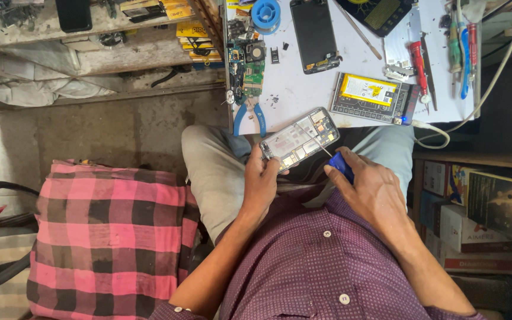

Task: The person sits at a repair bench working on a disassembled smartphone. They handle the phone's internal frame, use a screwdriver to work on components inside the open phone body, and reposition the device on their lap while continuing to work on it with the screwdriver.

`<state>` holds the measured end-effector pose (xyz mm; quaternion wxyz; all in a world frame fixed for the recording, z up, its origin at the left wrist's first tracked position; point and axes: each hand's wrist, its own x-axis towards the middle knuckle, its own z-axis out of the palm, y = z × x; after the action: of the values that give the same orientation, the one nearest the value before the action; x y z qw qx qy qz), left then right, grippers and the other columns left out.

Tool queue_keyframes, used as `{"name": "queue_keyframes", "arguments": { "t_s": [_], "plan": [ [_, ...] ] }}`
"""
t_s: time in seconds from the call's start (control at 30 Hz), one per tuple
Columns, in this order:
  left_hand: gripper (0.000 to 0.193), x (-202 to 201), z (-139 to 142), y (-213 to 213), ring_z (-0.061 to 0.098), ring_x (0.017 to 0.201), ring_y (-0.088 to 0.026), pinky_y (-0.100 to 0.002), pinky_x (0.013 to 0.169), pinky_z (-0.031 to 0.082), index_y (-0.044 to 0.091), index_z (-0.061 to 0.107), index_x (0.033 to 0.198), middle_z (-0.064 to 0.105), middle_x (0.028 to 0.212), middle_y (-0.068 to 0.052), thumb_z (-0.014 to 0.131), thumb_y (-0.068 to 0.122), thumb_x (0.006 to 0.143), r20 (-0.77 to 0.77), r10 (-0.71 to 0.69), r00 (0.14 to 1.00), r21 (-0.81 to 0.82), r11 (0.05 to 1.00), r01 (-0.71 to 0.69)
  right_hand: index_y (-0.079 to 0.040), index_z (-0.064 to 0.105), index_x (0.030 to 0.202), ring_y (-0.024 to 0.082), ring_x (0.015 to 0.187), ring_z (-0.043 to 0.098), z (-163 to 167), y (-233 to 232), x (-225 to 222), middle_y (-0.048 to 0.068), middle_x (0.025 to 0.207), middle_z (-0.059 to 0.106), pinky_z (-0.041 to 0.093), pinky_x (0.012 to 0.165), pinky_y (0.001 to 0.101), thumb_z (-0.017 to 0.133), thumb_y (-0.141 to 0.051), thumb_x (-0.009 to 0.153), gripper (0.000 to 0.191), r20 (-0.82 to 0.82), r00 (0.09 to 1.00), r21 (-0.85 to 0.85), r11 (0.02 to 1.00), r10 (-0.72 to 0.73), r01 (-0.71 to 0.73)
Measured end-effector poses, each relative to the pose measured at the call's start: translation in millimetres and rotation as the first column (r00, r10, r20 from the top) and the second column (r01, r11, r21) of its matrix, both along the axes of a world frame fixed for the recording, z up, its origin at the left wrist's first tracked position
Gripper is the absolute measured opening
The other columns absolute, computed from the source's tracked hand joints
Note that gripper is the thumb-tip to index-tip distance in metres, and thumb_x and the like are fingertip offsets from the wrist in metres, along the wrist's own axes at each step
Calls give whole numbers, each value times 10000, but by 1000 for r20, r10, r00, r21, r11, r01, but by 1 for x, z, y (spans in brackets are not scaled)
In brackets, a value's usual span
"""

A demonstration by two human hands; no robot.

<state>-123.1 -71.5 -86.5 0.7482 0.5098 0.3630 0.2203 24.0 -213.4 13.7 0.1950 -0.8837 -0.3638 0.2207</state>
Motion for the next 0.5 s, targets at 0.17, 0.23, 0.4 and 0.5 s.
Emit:
{"name": "queue_keyframes", "arguments": {
  "t_s": [0.17,0.23,0.4,0.5],
  "plan": [
    [322,-1,-4,0,699,959,-140,-281,770,588,-47,511,1293,697,1174,-145,476,16,979,8,-2,1000,12,1000,2,-34,660,1313,437,919,704,0,0,-2,237,1024,736,546,797,502,667,-427,917,558,0,1000,-46,999,2,-2],
    [326,-2,-5,0,697,954,-141,-281,767,589,-45,512,1295,695,1173,-145,474,14,976,10,10,1000,9,1000,-10,-27,665,1303,442,918,702,-1,0,-1,235,1041,737,546,793,503,664,-419,917,551,6,1000,-6,1000,17,-17],
    [341,-3,-6,-1,688,962,-132,-272,768,584,-33,507,1312,685,1187,-143,475,15,976,4,8,1000,10,1000,-8,-11,665,1295,435,934,705,-2,-1,0,236,1071,734,550,802,493,666,-423,917,559,7,1000,21,1000,12,-13],
    [321,-2,-6,-2,691,960,-140,-277,767,589,-47,505,1299,689,1183,-150,478,13,985,-7,16,1000,-13,1000,-16,-10,659,1303,430,941,705,-3,-1,-1,234,1079,732,551,806,486,662,-427,921,566,4,1000,10,1000,9,-9]
  ]
}}
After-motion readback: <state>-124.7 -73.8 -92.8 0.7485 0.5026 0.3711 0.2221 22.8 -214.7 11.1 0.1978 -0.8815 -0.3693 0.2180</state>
